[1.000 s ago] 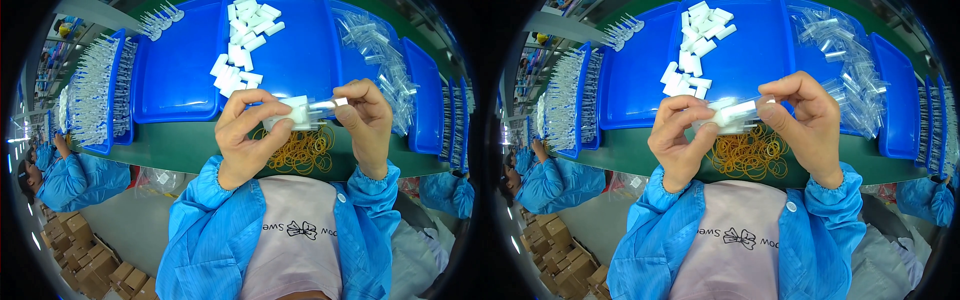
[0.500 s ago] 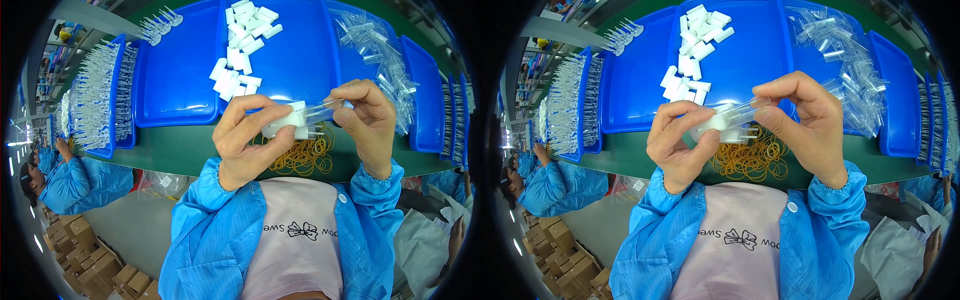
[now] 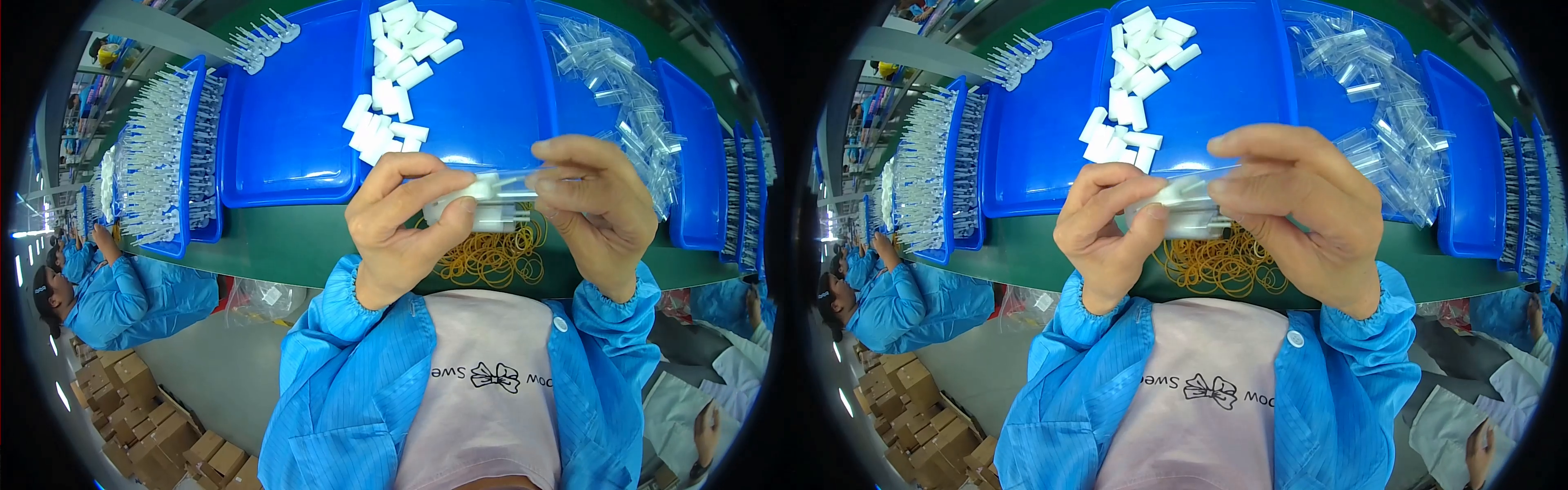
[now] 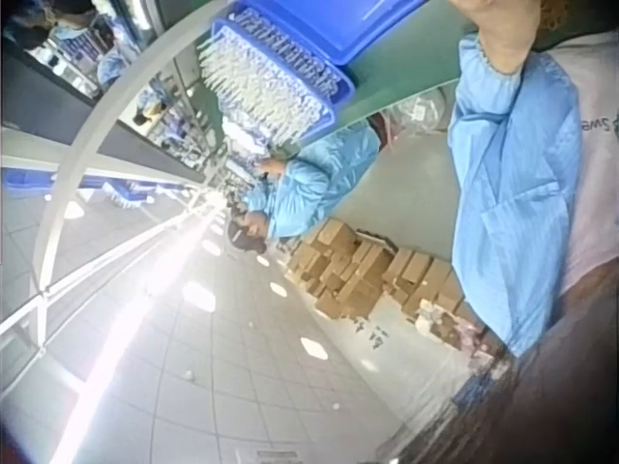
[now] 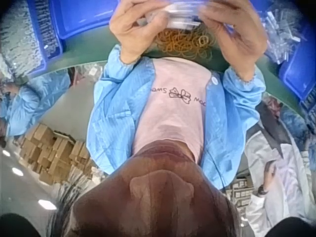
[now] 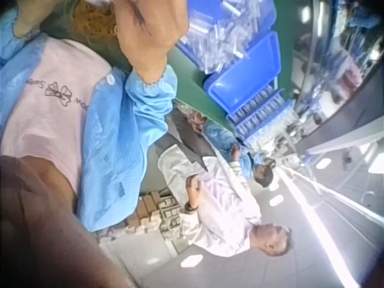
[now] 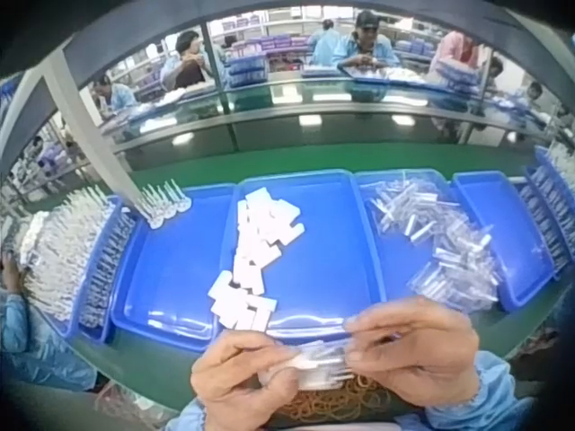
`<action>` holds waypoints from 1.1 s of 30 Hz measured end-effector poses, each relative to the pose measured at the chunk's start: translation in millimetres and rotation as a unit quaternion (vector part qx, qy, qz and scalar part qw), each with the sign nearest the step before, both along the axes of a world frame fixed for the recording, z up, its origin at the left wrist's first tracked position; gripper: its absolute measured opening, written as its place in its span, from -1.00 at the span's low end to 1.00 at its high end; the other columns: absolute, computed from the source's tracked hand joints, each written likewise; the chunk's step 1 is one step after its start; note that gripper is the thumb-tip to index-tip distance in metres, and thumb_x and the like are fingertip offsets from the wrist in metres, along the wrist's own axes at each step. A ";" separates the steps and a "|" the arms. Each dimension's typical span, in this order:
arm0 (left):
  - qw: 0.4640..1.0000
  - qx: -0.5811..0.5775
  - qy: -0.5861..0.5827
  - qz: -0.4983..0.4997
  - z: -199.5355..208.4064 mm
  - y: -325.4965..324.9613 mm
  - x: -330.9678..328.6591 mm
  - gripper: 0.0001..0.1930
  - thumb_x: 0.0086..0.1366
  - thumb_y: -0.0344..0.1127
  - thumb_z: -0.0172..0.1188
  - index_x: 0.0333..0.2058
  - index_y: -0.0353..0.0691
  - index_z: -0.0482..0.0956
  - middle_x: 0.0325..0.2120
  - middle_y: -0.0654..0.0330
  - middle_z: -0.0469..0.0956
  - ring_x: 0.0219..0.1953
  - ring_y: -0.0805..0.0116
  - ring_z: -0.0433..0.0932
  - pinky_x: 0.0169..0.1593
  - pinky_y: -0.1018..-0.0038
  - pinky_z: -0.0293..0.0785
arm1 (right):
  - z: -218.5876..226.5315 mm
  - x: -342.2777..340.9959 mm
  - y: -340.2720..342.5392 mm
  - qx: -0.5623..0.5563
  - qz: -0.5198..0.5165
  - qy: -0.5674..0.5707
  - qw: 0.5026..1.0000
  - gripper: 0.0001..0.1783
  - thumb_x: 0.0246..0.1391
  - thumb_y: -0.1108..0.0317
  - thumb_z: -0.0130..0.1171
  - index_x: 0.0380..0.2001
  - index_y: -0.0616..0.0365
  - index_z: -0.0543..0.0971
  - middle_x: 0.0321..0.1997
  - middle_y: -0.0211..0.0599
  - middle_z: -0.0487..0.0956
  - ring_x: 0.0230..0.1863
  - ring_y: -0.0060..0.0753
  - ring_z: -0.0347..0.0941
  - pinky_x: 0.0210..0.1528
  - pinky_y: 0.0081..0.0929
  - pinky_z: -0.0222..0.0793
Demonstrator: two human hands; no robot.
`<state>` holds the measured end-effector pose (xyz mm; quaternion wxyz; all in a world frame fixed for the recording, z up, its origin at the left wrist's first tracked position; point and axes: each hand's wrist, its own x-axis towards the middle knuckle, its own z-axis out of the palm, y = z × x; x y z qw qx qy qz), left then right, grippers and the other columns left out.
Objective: The person attaches foam pads onto the prongs of a plastic base, fits clear plastic sleeves over each pad, and secures the assembled bundle with a rubber band by hand.
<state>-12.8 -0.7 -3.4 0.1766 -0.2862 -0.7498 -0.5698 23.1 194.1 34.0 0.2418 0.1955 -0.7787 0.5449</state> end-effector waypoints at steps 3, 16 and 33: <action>0.994 0.018 -0.103 -0.026 6.5 -1.1 3.3 -0.78 -0.08 -0.57 0.27 -0.36 -0.33 0.63 -0.35 0.18 0.49 -0.33 0.44 0.46 -0.32 0.57 0.37 | -1.1 -2.1 1.8 0.004 0.005 -0.002 1.000 -0.78 -0.23 0.63 0.28 -0.41 0.21 0.61 -0.16 -0.08 0.54 -0.35 -0.36 0.53 -0.33 -0.55 0.46; 0.998 -0.062 0.000 0.004 6.6 -1.3 -3.4 -0.58 -0.16 -0.51 0.39 -0.20 -0.28 0.59 -0.26 0.13 0.47 -0.26 0.38 0.49 -0.29 0.50 0.49 | -7.7 -1.4 10.3 -0.194 0.055 -0.219 0.955 -0.72 -0.04 0.62 0.18 -0.18 0.32 0.51 -0.17 -0.19 0.52 -0.20 -0.50 0.49 -0.12 -0.61 0.41; 0.920 0.232 -0.272 -0.157 2.5 0.2 9.8 -0.55 -0.05 -0.59 0.35 -0.12 -0.40 0.48 -0.09 0.09 0.36 -0.08 0.31 0.47 -0.02 0.43 0.52 | -9.8 11.5 20.2 -0.145 -0.010 -0.088 0.985 -0.85 -0.10 0.50 0.27 -0.38 0.20 0.57 -0.25 -0.27 0.51 -0.14 -0.37 0.39 0.11 -0.28 0.19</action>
